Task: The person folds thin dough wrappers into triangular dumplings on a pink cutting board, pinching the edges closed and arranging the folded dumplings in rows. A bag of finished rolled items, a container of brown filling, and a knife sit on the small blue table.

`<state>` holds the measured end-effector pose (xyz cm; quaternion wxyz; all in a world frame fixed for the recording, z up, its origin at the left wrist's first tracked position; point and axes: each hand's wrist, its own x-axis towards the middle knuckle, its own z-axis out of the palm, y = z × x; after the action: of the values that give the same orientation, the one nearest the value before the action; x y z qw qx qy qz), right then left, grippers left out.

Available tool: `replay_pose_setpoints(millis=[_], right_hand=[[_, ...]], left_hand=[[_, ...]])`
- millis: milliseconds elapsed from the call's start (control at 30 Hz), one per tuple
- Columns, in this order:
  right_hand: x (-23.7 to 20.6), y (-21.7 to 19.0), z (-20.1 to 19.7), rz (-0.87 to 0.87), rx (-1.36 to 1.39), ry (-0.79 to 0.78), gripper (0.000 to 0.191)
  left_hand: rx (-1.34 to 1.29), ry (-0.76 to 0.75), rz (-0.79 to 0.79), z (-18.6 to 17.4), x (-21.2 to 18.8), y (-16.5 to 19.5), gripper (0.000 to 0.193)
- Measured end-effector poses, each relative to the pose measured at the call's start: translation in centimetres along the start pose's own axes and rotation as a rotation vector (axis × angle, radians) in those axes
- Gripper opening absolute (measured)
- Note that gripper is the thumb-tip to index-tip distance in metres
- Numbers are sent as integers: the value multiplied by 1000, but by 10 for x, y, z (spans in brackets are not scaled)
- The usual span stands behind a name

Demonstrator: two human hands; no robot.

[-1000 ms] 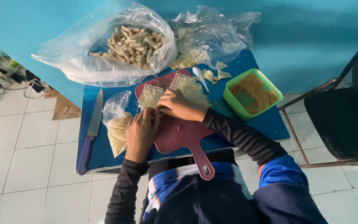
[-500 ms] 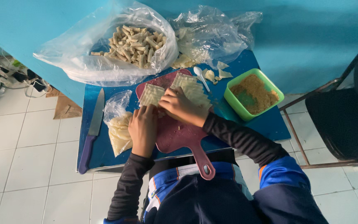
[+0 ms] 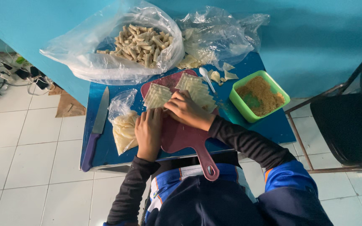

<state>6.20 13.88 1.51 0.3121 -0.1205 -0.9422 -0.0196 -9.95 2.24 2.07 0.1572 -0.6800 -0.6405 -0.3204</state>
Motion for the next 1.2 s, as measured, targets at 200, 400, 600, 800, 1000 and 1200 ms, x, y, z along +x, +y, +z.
replay_pose_setpoints(millis=[200,400,600,800,1000,1200], right_hand=[[6,2,4,117,98,7,21],[13,-3,2,122,-26,36,18],[12,-5,6,62,-155,-3,26],[3,-3,10,85,-38,36,22],[7,-2,13,121,13,95,20],[16,-3,11,228,24,25,12]], left_hand=[[74,32,-49,15,1,-3,11],[-91,31,-143,14,5,-4,6],[-53,-20,-141,6,7,-3,17],[-37,40,-75,3,5,-1,10],[30,-18,-87,8,3,-1,17],[121,-33,-81,17,-5,0,25]])
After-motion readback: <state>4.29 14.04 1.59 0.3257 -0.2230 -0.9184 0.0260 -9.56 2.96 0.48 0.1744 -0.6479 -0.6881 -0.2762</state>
